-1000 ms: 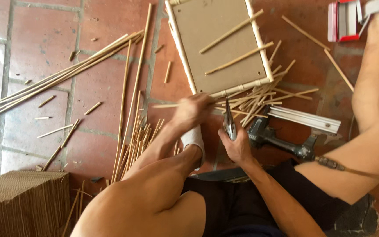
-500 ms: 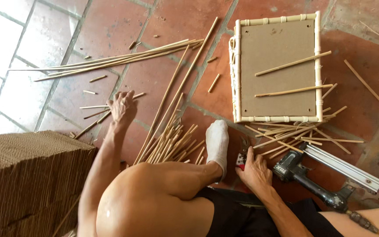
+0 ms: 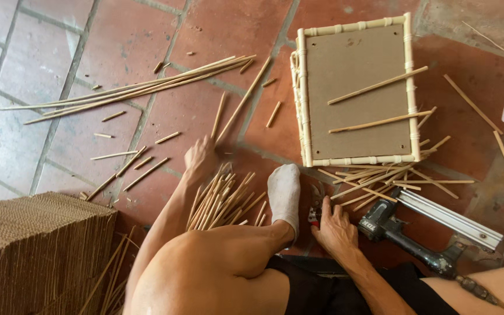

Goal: The person weaves thin bamboo strips into a rectangular frame, using pliers to cut excess length and a nail gun to secure the strips. The person repeatedly inserts, trims, and fastens the strips along the frame edges.

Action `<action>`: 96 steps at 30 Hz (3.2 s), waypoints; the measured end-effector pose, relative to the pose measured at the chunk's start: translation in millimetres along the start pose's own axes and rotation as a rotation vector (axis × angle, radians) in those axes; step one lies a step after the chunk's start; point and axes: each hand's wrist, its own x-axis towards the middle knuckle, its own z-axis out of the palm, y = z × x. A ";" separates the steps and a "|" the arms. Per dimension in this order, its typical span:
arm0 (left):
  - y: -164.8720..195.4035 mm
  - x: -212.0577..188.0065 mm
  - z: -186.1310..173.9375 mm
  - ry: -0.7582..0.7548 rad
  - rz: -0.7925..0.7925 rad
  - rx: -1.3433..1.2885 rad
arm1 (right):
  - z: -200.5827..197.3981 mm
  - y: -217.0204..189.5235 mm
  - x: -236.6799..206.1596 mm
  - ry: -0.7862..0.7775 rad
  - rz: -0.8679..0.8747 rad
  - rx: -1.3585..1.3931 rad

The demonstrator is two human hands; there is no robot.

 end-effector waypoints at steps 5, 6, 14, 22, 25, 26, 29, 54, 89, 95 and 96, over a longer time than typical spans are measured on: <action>-72.5 -72.2 22.9 -0.361 -0.142 0.238 | 4.4 5.0 3.2 0.014 -0.049 0.012; -79.0 -83.5 22.4 -0.358 -0.177 0.219 | 5.8 6.8 4.1 0.009 -0.060 0.015; 70.8 -71.4 -62.4 0.222 0.336 -0.063 | 28.7 17.5 2.1 0.202 -0.146 -0.005; 320.1 -7.3 -55.4 0.512 1.025 -0.152 | 42.5 41.0 15.0 0.396 -0.160 0.175; 343.4 4.5 -34.6 0.396 0.975 -0.125 | 28.8 51.8 31.3 0.225 -0.088 0.234; 347.4 5.6 -32.1 0.345 0.940 -0.107 | 21.6 55.9 38.9 0.176 -0.027 0.265; 355.6 -4.6 -33.9 0.294 0.912 -0.129 | 1.9 68.8 59.4 0.219 0.081 0.332; 424.5 -93.8 110.9 -0.494 0.709 -0.427 | -114.7 329.2 82.5 0.874 0.609 0.264; 540.0 -14.2 106.8 -0.061 0.609 -1.439 | -184.9 275.3 151.9 0.305 0.407 0.457; 443.0 -88.5 124.1 -0.376 0.823 -0.857 | -173.5 232.7 169.9 0.471 0.436 0.287; 425.9 -99.3 123.3 -0.343 0.961 -0.786 | -162.2 223.2 180.2 0.545 0.428 0.286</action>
